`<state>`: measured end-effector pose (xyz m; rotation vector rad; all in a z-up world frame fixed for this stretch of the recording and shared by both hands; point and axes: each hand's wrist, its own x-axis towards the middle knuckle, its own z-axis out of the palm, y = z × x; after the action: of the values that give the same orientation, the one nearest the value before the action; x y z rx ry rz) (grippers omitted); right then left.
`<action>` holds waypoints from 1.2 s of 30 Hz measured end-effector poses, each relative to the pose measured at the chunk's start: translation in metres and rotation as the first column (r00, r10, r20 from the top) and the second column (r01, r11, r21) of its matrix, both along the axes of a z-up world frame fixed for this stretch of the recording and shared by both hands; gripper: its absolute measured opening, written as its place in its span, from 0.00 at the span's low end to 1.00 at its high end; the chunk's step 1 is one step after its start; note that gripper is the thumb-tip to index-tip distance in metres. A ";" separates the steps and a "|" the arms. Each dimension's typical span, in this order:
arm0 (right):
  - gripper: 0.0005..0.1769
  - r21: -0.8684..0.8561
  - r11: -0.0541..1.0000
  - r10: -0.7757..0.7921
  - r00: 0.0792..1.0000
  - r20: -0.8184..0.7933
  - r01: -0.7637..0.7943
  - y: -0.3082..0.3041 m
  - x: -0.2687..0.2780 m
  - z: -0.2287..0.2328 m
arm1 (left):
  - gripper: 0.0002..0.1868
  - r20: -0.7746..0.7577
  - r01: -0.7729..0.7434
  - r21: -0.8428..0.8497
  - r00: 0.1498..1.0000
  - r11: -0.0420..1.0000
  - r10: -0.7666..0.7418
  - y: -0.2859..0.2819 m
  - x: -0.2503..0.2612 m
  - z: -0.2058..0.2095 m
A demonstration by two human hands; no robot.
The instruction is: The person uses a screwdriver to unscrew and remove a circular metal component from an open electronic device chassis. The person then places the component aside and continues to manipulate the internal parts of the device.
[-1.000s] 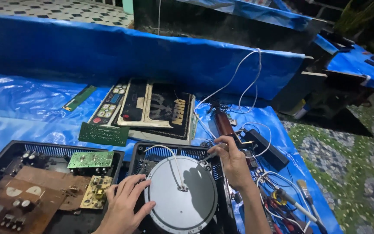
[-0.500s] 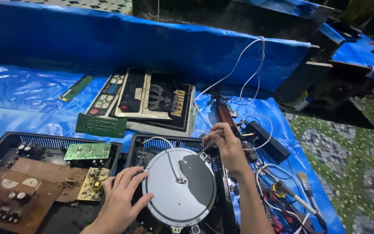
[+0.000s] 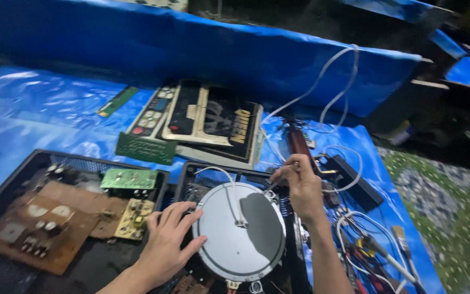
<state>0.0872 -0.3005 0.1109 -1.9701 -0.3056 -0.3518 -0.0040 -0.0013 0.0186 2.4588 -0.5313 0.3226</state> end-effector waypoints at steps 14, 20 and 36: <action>0.08 0.210 0.976 -0.100 0.979 0.180 0.061 -0.018 -0.019 0.027 | 0.30 0.027 -0.001 -0.003 1.000 1.000 0.001 0.001 0.002 -0.014; 0.12 0.157 0.985 -0.086 0.989 0.117 0.067 -0.014 -0.032 0.038 | 0.30 0.071 -0.020 -0.002 0.997 1.000 0.020 0.003 0.006 -0.020; 0.11 0.138 0.988 -0.072 0.997 -0.019 0.074 -0.022 -0.046 0.012 | 0.29 0.057 -0.027 0.003 0.998 1.000 0.027 0.001 0.003 -0.015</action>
<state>0.0412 -0.3229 0.1225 -1.8499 -0.1951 -0.3963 -0.0008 -0.0002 0.0039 2.4684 -0.5235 0.4045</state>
